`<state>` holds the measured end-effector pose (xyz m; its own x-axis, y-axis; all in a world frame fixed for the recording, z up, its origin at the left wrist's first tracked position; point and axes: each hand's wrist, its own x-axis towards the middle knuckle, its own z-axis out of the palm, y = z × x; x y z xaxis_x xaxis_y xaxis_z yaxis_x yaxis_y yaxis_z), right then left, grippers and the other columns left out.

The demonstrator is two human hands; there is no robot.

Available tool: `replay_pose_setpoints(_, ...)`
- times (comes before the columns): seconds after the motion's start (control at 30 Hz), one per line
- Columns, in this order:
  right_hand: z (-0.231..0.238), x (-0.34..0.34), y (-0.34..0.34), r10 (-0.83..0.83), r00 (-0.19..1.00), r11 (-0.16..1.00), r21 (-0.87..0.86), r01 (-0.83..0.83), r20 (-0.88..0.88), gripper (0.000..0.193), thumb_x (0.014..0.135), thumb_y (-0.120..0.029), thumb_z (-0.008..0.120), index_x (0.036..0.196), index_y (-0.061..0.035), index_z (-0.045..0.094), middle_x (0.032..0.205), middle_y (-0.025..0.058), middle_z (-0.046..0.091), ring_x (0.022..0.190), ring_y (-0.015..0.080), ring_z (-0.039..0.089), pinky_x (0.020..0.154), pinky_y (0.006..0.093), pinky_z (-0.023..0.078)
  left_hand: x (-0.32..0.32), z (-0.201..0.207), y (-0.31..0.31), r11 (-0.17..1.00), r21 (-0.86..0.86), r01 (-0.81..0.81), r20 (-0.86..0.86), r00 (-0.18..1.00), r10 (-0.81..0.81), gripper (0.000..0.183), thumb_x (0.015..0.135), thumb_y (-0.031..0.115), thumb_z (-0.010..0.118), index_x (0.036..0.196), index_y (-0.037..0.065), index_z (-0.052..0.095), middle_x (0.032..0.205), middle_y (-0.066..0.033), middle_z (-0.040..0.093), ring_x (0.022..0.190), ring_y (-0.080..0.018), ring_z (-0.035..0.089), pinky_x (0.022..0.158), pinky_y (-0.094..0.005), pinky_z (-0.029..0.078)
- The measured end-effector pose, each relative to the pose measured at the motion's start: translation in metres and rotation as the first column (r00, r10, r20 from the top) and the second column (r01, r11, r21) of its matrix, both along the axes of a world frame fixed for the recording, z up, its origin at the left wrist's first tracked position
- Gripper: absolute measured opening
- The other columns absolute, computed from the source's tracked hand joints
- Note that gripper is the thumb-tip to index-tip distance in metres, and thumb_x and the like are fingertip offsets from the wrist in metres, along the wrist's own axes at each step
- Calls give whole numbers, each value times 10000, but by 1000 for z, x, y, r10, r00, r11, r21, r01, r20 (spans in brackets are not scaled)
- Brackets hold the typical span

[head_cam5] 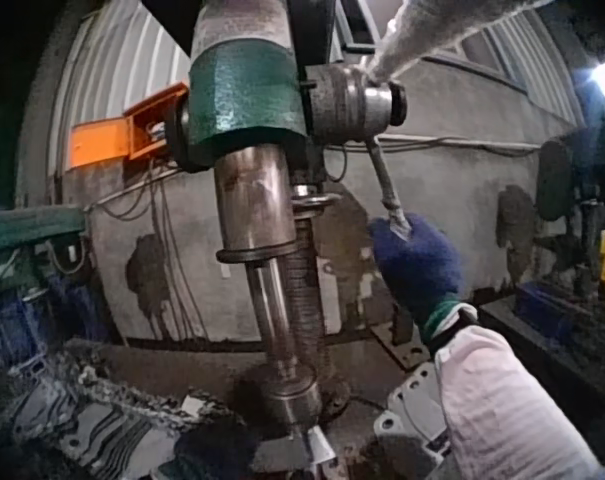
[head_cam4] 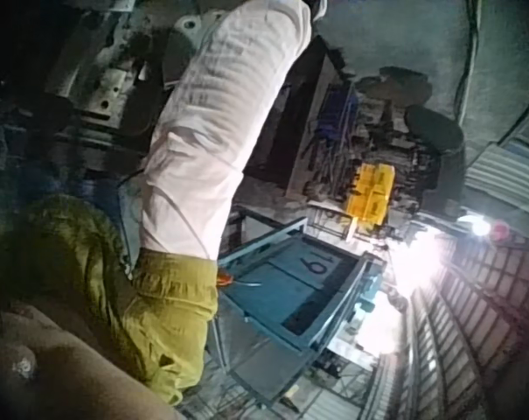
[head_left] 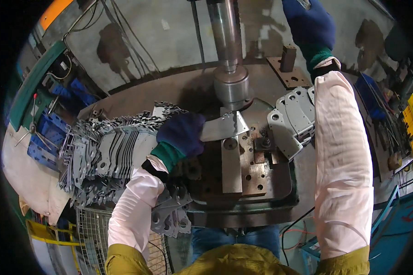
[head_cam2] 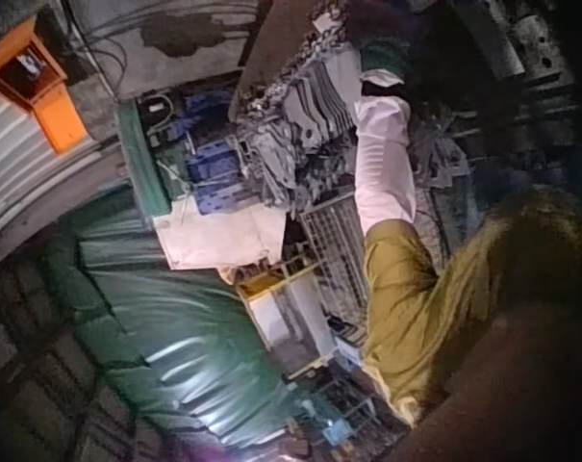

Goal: The person is using a drill press to create holes in metal workpieces on a fabrication floor.

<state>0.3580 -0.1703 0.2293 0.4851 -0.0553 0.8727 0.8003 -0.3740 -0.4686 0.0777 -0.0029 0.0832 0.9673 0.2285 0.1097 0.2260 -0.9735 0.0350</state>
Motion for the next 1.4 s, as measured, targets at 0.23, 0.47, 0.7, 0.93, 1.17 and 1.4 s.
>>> replay_pose_setpoints(0.23, -5, 8, 4, -41, 992, 999, 23, 39, 116, 341, 920, -425, 641, 867, -89, 672, 792, 204, 689, 780, 442, 667, 668, 530, 526, 1, 12, -14, 995, -39, -91, -19, 996, 90, 325, 614, 228, 755, 907, 121, 661, 880, -146, 694, 863, -376, 683, 762, -481, 561)
replay_pose_setpoints(0.47, 5, -8, -1, 128, 990, 992, 17, -128, -49, 325, 916, -406, 644, 880, -87, 694, 817, 168, 722, 771, 394, 695, 694, 488, 546, -2, -5, -3, 999, 53, 8, 113, 994, -14, 317, 640, 237, 747, 921, 135, 642, 882, -137, 667, 849, -372, 673, 733, -482, 554)
replay_pose_setpoints(0.7, 3, -1, 6, 83, 996, 996, 42, -82, -18, 361, 908, -431, 641, 907, -75, 702, 827, 208, 704, 832, 414, 691, 707, 494, 537, -10, -7, -3, 993, 116, 9, 144, 989, -25, 315, 655, 245, 745, 922, 138, 618, 869, -124, 642, 830, -369, 659, 707, -500, 544)
replay_pose_setpoints(0.93, 6, -8, 1, 160, 978, 986, 60, -153, -131, 374, 909, -439, 642, 913, -69, 698, 823, 216, 698, 823, 431, 683, 700, 499, 531, -7, -5, -6, 991, 133, 9, 138, 990, -27, 326, 652, 260, 757, 925, 151, 619, 879, -116, 648, 829, -369, 661, 697, -494, 544)
replay_pose_setpoints(1.17, 2, 4, 3, 67, 994, 997, 31, -70, 90, 383, 908, -441, 641, 915, -63, 699, 810, 227, 690, 825, 436, 682, 704, 508, 530, -8, -18, 1, 986, 130, 107, 208, 969, -132, 461, 640, 184, 720, 1085, 155, 602, 952, -114, 580, 817, -369, 609, 667, -494, 504)
replay_pose_setpoints(1.4, 4, -1, 6, 72, 997, 997, 43, -72, -11, 363, 910, -430, 645, 906, -69, 683, 819, 219, 688, 826, 435, 678, 707, 516, 531, -10, -4, -7, 994, 104, -19, 166, 986, 2, 343, 615, 250, 763, 918, 153, 636, 852, -113, 652, 834, -359, 670, 717, -470, 553)
